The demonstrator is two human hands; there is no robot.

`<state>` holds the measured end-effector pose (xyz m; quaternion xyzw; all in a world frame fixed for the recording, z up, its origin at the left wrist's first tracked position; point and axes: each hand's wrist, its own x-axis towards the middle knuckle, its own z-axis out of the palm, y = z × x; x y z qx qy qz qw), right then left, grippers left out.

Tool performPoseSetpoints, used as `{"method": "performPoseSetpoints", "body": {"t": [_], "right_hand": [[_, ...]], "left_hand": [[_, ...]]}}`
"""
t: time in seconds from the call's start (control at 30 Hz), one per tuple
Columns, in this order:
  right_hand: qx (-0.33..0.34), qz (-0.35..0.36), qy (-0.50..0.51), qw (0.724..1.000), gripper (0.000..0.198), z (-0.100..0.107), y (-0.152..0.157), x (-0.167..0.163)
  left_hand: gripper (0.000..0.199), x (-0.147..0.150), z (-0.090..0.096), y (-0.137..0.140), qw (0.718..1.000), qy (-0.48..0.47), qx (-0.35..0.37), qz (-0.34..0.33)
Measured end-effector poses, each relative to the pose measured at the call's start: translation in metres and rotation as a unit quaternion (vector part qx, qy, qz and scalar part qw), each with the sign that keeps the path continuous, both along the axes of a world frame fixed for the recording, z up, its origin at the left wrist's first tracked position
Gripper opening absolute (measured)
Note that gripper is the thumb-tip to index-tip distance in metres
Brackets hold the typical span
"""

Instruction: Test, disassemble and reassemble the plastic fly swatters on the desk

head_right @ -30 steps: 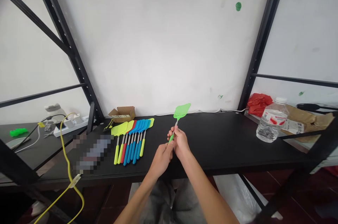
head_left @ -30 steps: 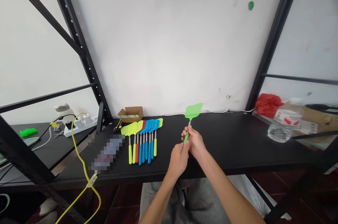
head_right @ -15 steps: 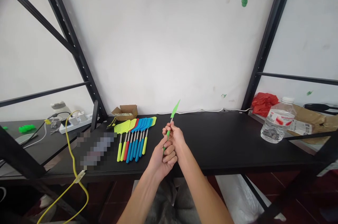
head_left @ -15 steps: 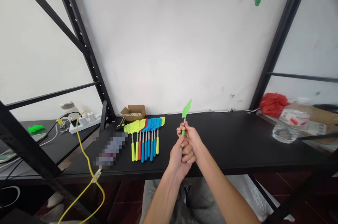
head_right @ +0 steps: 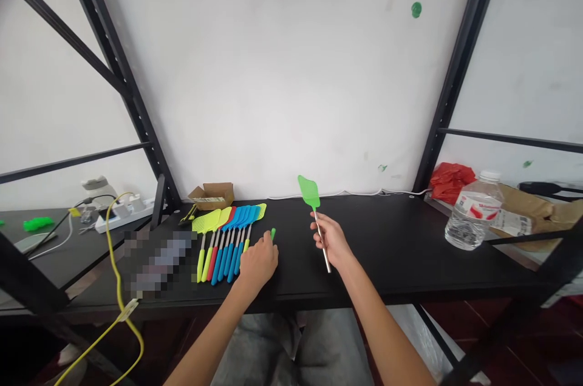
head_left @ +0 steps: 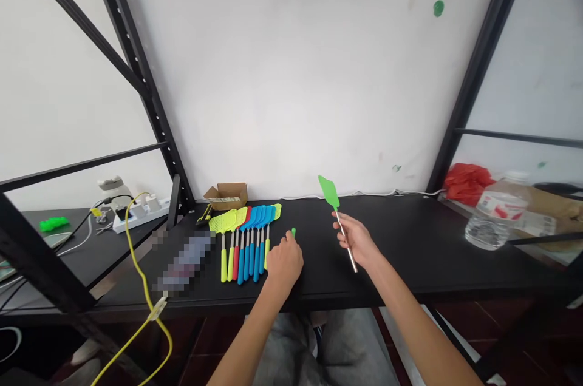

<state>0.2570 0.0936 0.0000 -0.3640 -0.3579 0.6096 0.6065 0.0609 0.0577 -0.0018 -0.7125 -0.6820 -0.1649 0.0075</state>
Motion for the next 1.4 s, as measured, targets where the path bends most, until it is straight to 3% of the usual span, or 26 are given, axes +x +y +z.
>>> {"method": "performPoseSetpoints", "body": {"t": [0.17, 0.27, 0.33, 0.4, 0.5, 0.63, 0.8, 0.93, 1.03, 1.17, 1.2, 1.23, 1.33, 1.4], "right_hand": [[0.023, 0.060, -0.009, 0.998, 0.031, 0.004, -0.013, -0.016], [0.036, 0.081, -0.059, 0.994, 0.033, 0.012, -0.021, -0.021], [0.053, 0.093, -0.101, 0.989, 0.033, 0.014, -0.027, -0.024], [0.074, 0.099, -0.140, 0.982, 0.034, 0.013, -0.031, -0.028], [0.086, 0.093, -0.156, 0.980, 0.037, 0.008, -0.035, -0.033], [0.048, 0.070, -0.064, 0.994, 0.035, 0.007, -0.041, -0.028], [0.031, 0.013, 0.006, 0.999, 0.029, 0.005, -0.048, 0.004], [0.044, -0.097, -0.084, 0.991, 0.031, -0.008, -0.046, 0.045], [0.068, -0.182, -0.252, 0.948, 0.038, -0.012, -0.047, 0.076], [0.123, -0.305, -0.489, 0.808, 0.041, -0.007, -0.053, 0.104], [0.127, -0.317, -0.499, 0.796, 0.041, -0.006, -0.054, 0.108], [0.123, -0.314, -0.481, 0.809, 0.041, -0.006, -0.054, 0.110], [0.085, -0.227, -0.303, 0.922, 0.038, -0.008, -0.051, 0.112], [0.063, -0.160, -0.169, 0.970, 0.036, -0.011, -0.050, 0.110]], "left_hand": [[0.035, -0.002, -0.005, -0.002, 1.000, 0.014, 0.007, -0.010], [0.047, -0.002, 0.007, -0.006, 0.993, -0.097, 0.045, -0.043], [0.051, 0.002, 0.020, -0.004, 0.960, -0.249, 0.046, -0.122], [0.052, 0.009, 0.029, 0.003, 0.901, -0.388, 0.019, -0.194], [0.054, 0.026, 0.033, 0.014, 0.840, -0.516, 0.021, -0.167], [0.047, 0.056, 0.025, 0.028, 0.778, -0.612, 0.023, -0.143], [0.045, 0.116, 0.016, 0.040, 0.756, -0.643, 0.008, -0.124], [0.044, 0.175, 0.012, 0.047, 0.771, -0.630, 0.001, -0.090], [0.042, 0.213, 0.014, 0.049, 0.792, -0.609, -0.003, -0.054], [0.040, 0.243, 0.018, 0.048, 0.809, -0.586, -0.006, -0.041], [0.040, 0.246, 0.018, 0.048, 0.811, -0.582, -0.005, -0.054], [0.040, 0.247, 0.018, 0.048, 0.813, -0.578, -0.002, -0.074], [0.043, 0.241, 0.013, 0.047, 0.812, -0.566, 0.009, -0.140], [0.044, 0.233, 0.008, 0.047, 0.812, -0.559, 0.017, -0.168]]}}
